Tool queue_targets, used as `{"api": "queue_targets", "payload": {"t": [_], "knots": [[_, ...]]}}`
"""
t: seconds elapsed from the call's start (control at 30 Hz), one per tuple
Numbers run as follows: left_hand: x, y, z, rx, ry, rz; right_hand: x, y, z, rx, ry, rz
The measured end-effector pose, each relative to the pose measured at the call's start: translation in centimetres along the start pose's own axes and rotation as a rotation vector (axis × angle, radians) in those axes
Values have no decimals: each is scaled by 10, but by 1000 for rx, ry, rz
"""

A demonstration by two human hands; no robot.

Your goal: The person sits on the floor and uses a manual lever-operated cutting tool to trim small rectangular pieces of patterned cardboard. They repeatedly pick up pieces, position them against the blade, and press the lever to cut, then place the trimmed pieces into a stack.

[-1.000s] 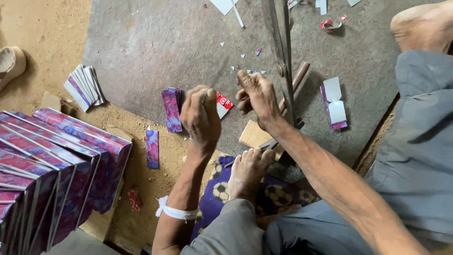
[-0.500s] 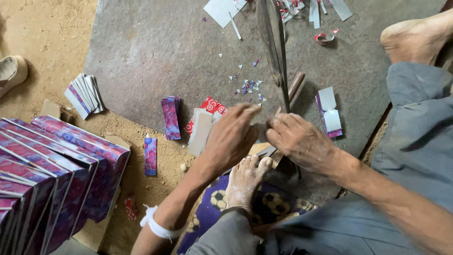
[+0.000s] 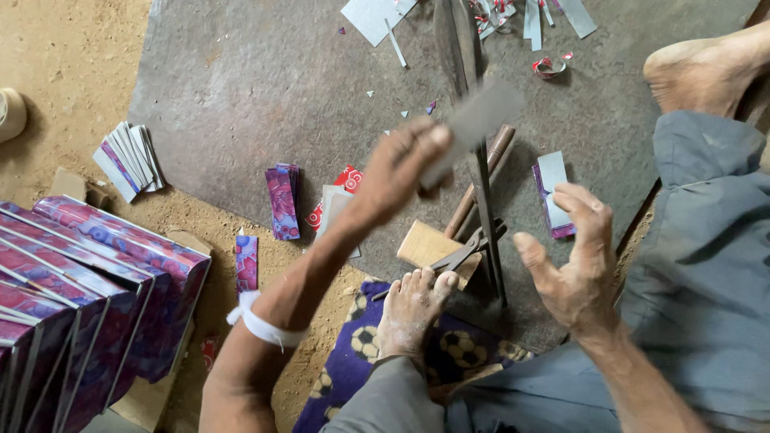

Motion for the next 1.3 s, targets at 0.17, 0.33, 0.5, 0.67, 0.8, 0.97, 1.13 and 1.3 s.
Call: {"api": "queue_targets", "payload": {"t": [0.17, 0.33, 0.5, 0.67, 0.8, 0.97, 1.13, 1.3], "knots": [[55, -67, -79, 98, 35, 315, 91, 123, 122, -489, -283, 803], [47, -96, -93, 96, 84, 314, 107, 142, 149, -558, -176, 681], [34, -93, -80, 48, 119, 225, 87, 161, 106, -524, -391, 746], [-14, -75, -36, 11, 158, 87, 67, 147, 98, -481, -411, 606], [-31, -70, -30, 55, 145, 35, 62, 144, 99, -555, -445, 683], [-25, -69, -30, 55, 169, 42, 59, 143, 94, -558, -497, 755], [-27, -69, -27, 61, 154, 38, 61, 145, 95, -552, -503, 716], [-28, -69, -29, 68, 128, 48, 71, 146, 104, -466, -622, 725]]}}
Point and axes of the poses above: each hand's wrist, its own y-axis away from the middle knuckle, its own z-axis out of the palm, x = y × z, the point moved 9 cm from there along -y, towards the middle knuckle, and after that the axes turned 1 degree about y, right-handed, at the moved point
